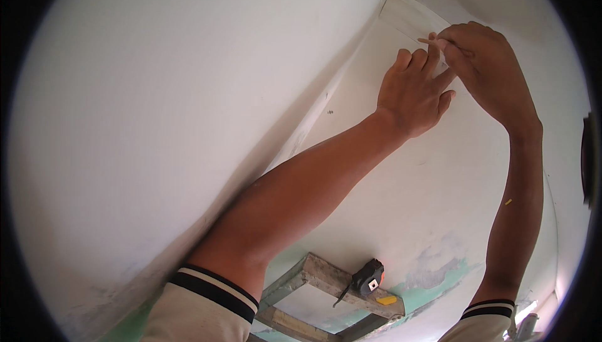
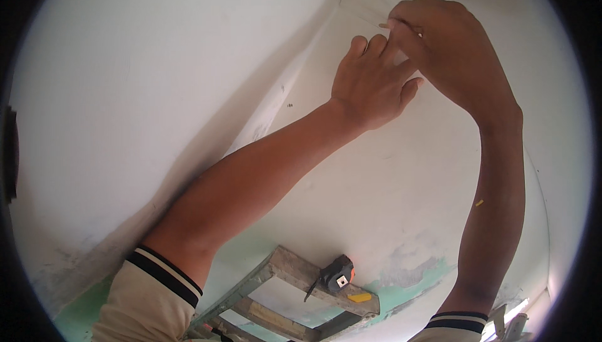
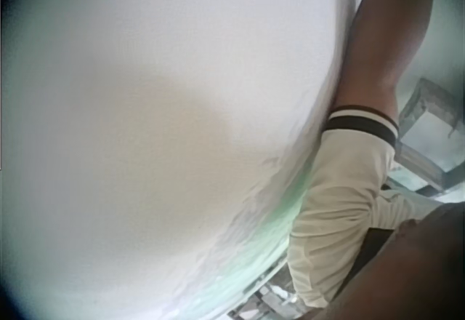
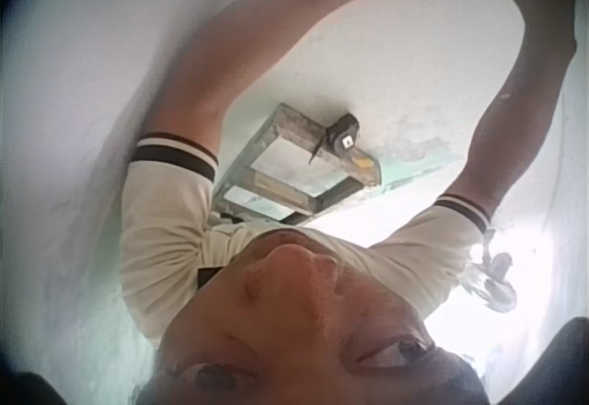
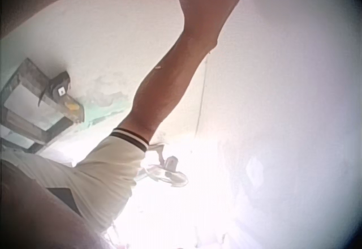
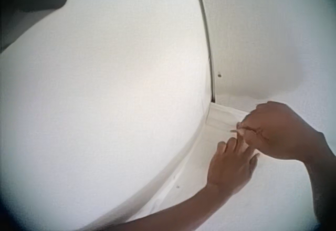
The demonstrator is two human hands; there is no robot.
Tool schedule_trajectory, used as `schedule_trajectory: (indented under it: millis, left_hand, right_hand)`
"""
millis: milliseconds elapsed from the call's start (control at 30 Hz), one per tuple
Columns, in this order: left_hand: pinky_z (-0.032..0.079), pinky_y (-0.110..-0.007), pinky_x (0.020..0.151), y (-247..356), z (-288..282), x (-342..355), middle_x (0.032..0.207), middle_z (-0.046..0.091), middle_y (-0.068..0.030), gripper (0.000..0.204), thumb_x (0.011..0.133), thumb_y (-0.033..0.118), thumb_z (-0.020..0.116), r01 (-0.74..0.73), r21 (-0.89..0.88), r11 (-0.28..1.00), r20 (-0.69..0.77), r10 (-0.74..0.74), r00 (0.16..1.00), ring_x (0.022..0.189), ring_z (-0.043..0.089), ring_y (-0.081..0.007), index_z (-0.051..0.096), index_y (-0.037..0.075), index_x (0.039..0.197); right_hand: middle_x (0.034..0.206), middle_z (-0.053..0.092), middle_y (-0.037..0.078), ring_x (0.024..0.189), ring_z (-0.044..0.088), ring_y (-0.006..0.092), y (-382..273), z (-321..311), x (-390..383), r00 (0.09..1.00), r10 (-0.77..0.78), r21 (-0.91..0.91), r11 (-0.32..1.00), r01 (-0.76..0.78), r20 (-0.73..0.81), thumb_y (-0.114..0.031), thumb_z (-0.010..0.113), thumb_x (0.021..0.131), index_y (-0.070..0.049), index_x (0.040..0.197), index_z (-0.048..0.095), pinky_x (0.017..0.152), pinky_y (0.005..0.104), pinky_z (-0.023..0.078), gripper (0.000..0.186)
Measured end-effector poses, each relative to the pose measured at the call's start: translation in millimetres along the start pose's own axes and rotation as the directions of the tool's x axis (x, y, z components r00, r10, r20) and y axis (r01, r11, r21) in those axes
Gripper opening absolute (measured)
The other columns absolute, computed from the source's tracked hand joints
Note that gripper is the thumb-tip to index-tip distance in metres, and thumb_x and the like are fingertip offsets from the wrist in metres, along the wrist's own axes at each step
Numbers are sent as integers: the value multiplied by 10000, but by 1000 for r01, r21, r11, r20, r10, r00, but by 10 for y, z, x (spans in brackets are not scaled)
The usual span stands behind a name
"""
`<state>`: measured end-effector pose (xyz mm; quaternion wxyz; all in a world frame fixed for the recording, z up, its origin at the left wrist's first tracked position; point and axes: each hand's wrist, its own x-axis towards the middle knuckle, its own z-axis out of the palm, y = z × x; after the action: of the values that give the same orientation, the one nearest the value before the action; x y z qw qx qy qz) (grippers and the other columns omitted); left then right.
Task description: The person measures the wall and ceiling junction with a tape measure and marks positions with a pencil. They hold a white cornice piece against the wall to check fit, then measure and mark a longer cornice strip on a workbench. The person uses a utility knife to cut the cornice along the marked line.
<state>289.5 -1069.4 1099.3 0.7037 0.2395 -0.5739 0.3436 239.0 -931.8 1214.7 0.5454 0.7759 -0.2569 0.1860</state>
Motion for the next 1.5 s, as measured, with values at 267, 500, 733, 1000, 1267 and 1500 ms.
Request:
schedule_trajectory:
  millis: [267, 500, 733, 1000, 1267, 1500]
  left_hand:
    - [358, -410, 973, -40, -29, 19, 1602, 481, -202, 464, 1022, 420, 633, -17, 25, 1000, -78, 19, 997, 1084, 522, -233, 649, 331, 1477]
    - [340, -415, 976, -44, -24, 22, 1613, 460, -235, 451, 1051, 448, 596, -44, 32, 999, -38, 45, 998, 1070, 523, -244, 647, 330, 1483]
    - [333, -404, 951, -60, -57, 42, 1600, 467, -232, 455, 1040, 455, 618, -65, 49, 997, -25, 66, 997, 1018, 513, -242, 659, 326, 1475]
    - [348, -397, 901, -80, -62, 58, 1572, 497, -222, 423, 1027, 437, 634, -76, 40, 996, -50, 78, 996, 956, 512, -238, 689, 319, 1430]
    - [389, -412, 941, -72, -49, 25, 1572, 504, -213, 435, 1003, 419, 675, -41, -43, 998, -36, 39, 999, 1019, 539, -250, 697, 281, 1415]
    - [384, -409, 882, -87, -56, 31, 1574, 526, -220, 253, 992, 334, 640, -47, 21, 999, 2, 47, 999, 959, 543, -241, 779, 172, 1128]
  right_hand:
    - [774, 645, 28, 711, 546, 81, -40, -380, -360, 926, 340, 213, 929, -304, -163, -169, 619, 1053, 11, 1060, 747, 637, 270, 431, 221]
    - [755, 620, 18, 693, 499, 70, -11, -301, -816, 879, 438, 354, 865, -354, -191, -154, 644, 1048, 39, 1062, 755, 619, 252, 392, 223]
    - [768, 634, 46, 698, 539, 95, 4, -200, -1010, 841, 491, 400, 835, -379, -228, -129, 646, 1034, 31, 1056, 751, 634, 265, 428, 193]
    - [921, 718, 96, 727, 641, 173, -86, -10, -882, 906, 319, 365, 908, -207, -277, -51, 652, 1027, 22, 1096, 746, 667, 303, 525, 137]
    - [959, 766, 117, 814, 730, 209, -88, 321, -740, 882, 243, 345, 933, -99, -403, -46, 695, 987, 8, 1119, 765, 719, 324, 575, 159]
    - [993, 786, 101, 833, 744, 185, -162, 527, -630, 854, 292, 441, 894, -84, -429, -8, 738, 941, -10, 1123, 782, 747, 313, 589, 188]
